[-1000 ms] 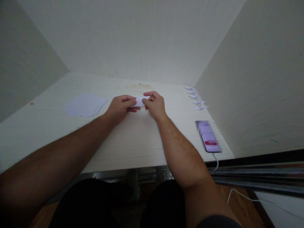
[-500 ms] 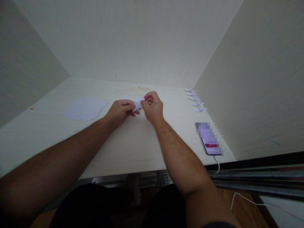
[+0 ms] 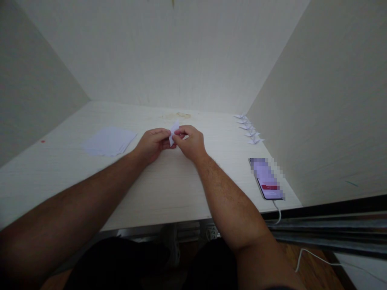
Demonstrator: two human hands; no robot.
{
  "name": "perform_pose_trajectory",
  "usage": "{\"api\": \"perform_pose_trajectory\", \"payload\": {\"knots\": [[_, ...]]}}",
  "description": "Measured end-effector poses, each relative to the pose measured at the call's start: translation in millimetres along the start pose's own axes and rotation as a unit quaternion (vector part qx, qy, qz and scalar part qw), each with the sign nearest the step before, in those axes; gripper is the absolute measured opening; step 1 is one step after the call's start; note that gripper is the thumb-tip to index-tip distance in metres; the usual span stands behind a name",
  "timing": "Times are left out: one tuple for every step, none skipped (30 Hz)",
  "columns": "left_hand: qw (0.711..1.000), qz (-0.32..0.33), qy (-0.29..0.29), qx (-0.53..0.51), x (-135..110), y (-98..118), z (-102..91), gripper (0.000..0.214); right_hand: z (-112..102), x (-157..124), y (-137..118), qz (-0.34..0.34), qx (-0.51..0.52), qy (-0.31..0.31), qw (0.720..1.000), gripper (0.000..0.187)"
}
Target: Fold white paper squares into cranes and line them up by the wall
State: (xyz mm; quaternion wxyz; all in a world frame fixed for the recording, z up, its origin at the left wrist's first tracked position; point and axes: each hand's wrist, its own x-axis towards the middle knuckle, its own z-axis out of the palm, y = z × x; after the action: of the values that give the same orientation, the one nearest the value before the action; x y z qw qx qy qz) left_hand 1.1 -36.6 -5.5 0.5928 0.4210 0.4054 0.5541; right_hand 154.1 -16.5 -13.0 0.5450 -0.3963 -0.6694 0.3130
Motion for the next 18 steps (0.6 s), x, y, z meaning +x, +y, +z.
{"api": "perform_pose_trajectory", "payload": {"knots": [[1.0, -0.001, 0.002, -0.005, 0.3, 0.1, 0.1, 0.02, -0.3, -0.4, -0.1, -0.001, -0.005, -0.002, 1.0, 0.009], [1.0, -0.001, 0.004, -0.011, 0.5, 0.4, 0.1, 0.018, -0.6, -0.7, -0.2, -0.002, -0.01, -0.003, 1.0, 0.01], [1.0, -0.003, 0.005, -0.015, 0.6, 0.9, 0.2, 0.017, -0.7, -1.1, -0.4, -0.003, -0.014, -0.004, 1.0, 0.011], [1.0, -0.004, 0.007, -0.019, 0.6, 1.6, 0.2, 0.016, -0.7, -1.4, -0.5, -0.004, -0.015, -0.004, 1.0, 0.012], [1.0, -0.006, 0.008, -0.023, 0.5, 2.4, 0.3, 0.015, -0.5, -1.5, -0.5, -0.006, -0.016, -0.003, 1.0, 0.012], [1.0, -0.009, 0.009, -0.027, 0.4, 3.3, 0.5, 0.014, -0.3, -1.6, -0.3, -0.006, -0.015, -0.003, 1.0, 0.012], [0.999, -0.011, 0.01, -0.03, 0.1, 4.1, 0.6, 0.013, 0.1, -1.5, 0.0, -0.006, -0.013, -0.002, 1.0, 0.011], [0.999, -0.013, 0.009, -0.034, -0.1, 4.9, 0.7, 0.012, 0.3, -1.3, 0.3, -0.004, -0.013, -0.002, 1.0, 0.009], [0.999, -0.015, 0.009, -0.038, -0.2, 5.4, 0.8, 0.011, 0.5, -1.1, 0.8, -0.003, -0.015, -0.002, 1.0, 0.007], [0.999, -0.015, 0.008, -0.043, -0.4, 5.6, 0.9, 0.012, 0.6, -0.8, 1.2, -0.005, -0.021, -0.003, 1.0, 0.007], [0.999, -0.015, 0.008, -0.047, -0.4, 5.6, 0.9, 0.012, 0.5, -0.5, 1.6, -0.01, -0.028, -0.003, 1.0, 0.007], [0.999, -0.013, 0.008, -0.05, -0.4, 5.4, 0.9, 0.013, 0.2, -0.1, 1.9, -0.019, -0.037, -0.002, 0.999, 0.008], [0.999, -0.011, 0.008, -0.052, -0.3, 4.9, 0.8, 0.014, -0.2, 0.2, 2.3, -0.031, -0.047, -0.001, 0.998, 0.01], [0.998, -0.007, 0.008, -0.054, -0.2, 4.2, 0.7, 0.016, -0.7, 0.6, 2.6, -0.044, -0.057, 0.0, 0.997, 0.011], [0.998, -0.003, 0.007, -0.055, 0.0, 3.5, 0.5, 0.017, -1.3, 1.0, 2.9, -0.055, -0.066, 0.002, 0.996, 0.013], [0.998, 0.002, 0.006, -0.055, 0.2, 2.6, 0.3, 0.018, -1.8, 1.4, 3.2, -0.064, -0.075, 0.003, 0.995, 0.015], [0.998, 0.009, 0.005, -0.054, 0.5, 1.8, 0.0, 0.018, -2.3, 1.7, 3.5, -0.071, -0.083, 0.004, 0.994, 0.017], [0.998, 0.017, 0.003, -0.052, 0.9, 0.9, -0.3, 0.019, -2.8, 2.0, 3.7, -0.075, -0.089, 0.004, 0.993, 0.019]]}}
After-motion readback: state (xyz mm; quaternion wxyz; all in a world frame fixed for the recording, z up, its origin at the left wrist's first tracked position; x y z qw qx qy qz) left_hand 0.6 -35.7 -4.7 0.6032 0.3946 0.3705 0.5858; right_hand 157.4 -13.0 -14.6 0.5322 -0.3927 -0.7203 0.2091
